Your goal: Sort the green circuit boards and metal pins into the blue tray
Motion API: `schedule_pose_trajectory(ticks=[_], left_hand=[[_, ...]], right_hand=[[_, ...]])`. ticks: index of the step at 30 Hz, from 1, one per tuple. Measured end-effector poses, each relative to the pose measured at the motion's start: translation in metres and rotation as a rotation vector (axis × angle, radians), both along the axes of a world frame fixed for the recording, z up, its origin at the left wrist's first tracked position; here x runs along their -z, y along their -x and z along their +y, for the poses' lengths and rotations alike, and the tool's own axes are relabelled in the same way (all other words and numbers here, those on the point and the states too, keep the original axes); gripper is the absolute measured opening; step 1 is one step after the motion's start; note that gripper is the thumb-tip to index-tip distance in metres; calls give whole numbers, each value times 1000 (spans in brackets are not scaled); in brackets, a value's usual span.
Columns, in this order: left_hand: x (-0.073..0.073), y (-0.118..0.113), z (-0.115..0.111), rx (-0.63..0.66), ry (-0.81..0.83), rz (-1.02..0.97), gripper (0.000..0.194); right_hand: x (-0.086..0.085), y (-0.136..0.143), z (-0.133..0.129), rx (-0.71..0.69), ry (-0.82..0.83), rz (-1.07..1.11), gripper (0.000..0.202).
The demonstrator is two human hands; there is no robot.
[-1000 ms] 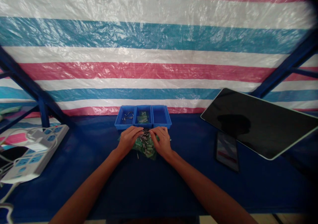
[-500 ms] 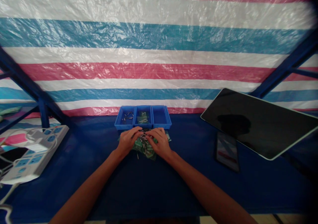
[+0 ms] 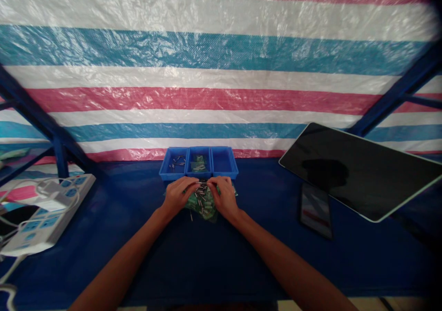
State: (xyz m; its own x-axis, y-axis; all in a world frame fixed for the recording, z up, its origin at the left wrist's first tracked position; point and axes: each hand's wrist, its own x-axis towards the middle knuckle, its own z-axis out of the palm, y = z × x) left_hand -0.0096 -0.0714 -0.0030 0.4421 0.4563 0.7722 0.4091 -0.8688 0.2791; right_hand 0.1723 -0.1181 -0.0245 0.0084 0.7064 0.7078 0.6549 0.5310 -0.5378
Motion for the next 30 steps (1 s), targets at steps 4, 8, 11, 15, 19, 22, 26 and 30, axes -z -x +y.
schedule_pose_trajectory(ticks=[4, 8, 11, 15, 19, 22, 26, 30], left_hand=[[-2, 0, -1, 11, -67, -12, 10], [-8, 11, 10, -188, -244, -122, 9], [-11, 19, 28, -376, -270, -165, 10], [-8, 19, 43, -484, -159, 32, 15], [-5, 15, 36, -450, -108, 181, 15], [-5, 14, 27, -339, -95, 244, 16], [-4, 10, 20, -188, -86, 303, 17], [0, 7, 20, -112, -63, 344, 18]], right_hand=[[-2, -1, -1, 30, -4, 1, 14], [-2, -1, 0, 66, -4, 5, 19], [-1, 0, 1, 81, -1, -18, 20], [-1, -1, 2, 106, -19, -30, 18], [-2, -2, 2, 104, -11, -53, 17], [-1, -2, 3, 117, 31, -102, 16], [0, 0, 3, 166, 91, -171, 11], [1, 1, 3, 180, 100, -189, 13]])
